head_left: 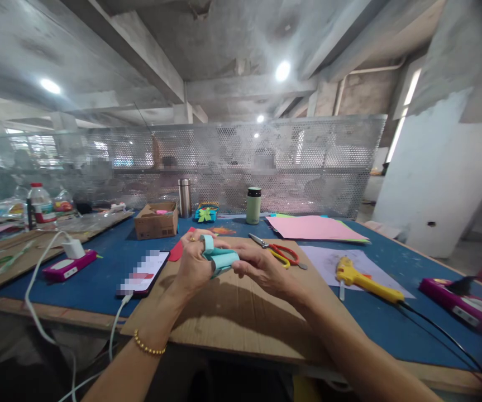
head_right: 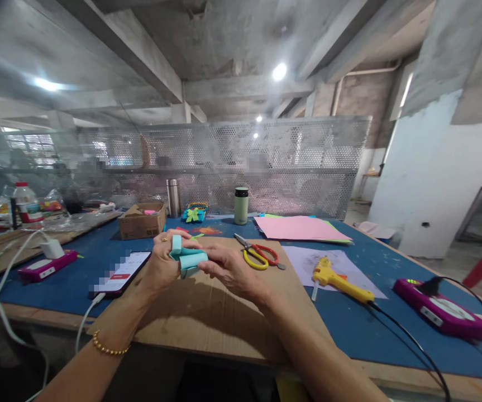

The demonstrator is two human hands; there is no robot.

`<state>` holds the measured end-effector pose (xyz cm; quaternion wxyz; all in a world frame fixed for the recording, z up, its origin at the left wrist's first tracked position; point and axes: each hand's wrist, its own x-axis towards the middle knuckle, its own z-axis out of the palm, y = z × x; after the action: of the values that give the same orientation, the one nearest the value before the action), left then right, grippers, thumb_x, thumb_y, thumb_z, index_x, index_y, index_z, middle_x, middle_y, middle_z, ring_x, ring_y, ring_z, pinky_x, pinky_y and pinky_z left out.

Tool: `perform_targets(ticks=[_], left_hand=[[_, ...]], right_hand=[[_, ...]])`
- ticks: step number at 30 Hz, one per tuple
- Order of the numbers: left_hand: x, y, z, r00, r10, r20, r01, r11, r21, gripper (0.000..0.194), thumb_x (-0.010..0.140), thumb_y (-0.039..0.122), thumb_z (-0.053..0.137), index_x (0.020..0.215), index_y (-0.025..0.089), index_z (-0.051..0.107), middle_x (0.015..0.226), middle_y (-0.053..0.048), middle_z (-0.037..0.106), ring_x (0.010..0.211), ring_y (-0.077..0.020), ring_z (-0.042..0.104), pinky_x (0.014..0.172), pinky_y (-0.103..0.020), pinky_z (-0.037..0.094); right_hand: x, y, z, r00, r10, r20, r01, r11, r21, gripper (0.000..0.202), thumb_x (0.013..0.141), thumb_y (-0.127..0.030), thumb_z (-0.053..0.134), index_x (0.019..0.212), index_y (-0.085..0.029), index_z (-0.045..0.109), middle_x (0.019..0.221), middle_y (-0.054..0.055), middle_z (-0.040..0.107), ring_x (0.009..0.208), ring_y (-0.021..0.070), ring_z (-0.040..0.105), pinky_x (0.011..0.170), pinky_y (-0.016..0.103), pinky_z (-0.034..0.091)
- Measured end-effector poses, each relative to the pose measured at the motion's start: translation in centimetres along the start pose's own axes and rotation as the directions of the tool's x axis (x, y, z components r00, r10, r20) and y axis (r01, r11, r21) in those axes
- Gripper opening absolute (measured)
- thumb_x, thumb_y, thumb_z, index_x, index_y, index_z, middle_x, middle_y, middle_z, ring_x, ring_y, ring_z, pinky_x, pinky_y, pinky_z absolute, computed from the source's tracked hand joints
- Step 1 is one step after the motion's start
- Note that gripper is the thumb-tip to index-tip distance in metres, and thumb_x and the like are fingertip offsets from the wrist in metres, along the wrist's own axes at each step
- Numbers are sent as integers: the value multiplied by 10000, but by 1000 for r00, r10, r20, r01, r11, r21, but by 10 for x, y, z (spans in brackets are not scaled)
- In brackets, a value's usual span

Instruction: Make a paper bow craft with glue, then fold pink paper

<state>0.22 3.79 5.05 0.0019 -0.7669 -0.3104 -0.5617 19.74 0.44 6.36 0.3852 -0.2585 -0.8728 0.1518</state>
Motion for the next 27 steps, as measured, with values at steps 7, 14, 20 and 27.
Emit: perform_targets(ticks=[7,14,20,27], left_hand=[[-2,-3,3,999,51,-12,-50,998,24,91,787,337,783,798,248,776,916,-62,759,980,-272,647,942,-485,348],[-3,-3,5,998,63,-7,-63,998,25,114,742,300,815,835,248,774,870,-40,761,956,-261,648,943,-477,351],[-4,-1,3,998,53,25,-53,999,-3,98,771,305,781,843,239,772,866,-38,752,933,-251,642,949,-474,344],[-3,-8,0,994,7,108,5,994,-112,138,798,340,732,883,248,790,877,-48,758,914,-252,639,963,-486,362]], right_hand=[[0,1,1,1000,-25,10,25,1000,17,411,1013,-504,452,1067,-188,709,852,24,669,670,117,536,601,232,468],[-1,-1,0,999,35,29,-37,996,76,413,1003,-526,465,1030,-202,720,787,2,636,650,108,511,603,218,460],[1,-4,0,994,90,65,-99,985,139,483,985,-589,452,1003,-193,728,808,14,644,651,113,496,620,228,456],[-1,1,-1,985,158,68,-165,978,126,445,980,-560,484,1025,-182,715,836,25,647,672,117,500,627,239,430]])
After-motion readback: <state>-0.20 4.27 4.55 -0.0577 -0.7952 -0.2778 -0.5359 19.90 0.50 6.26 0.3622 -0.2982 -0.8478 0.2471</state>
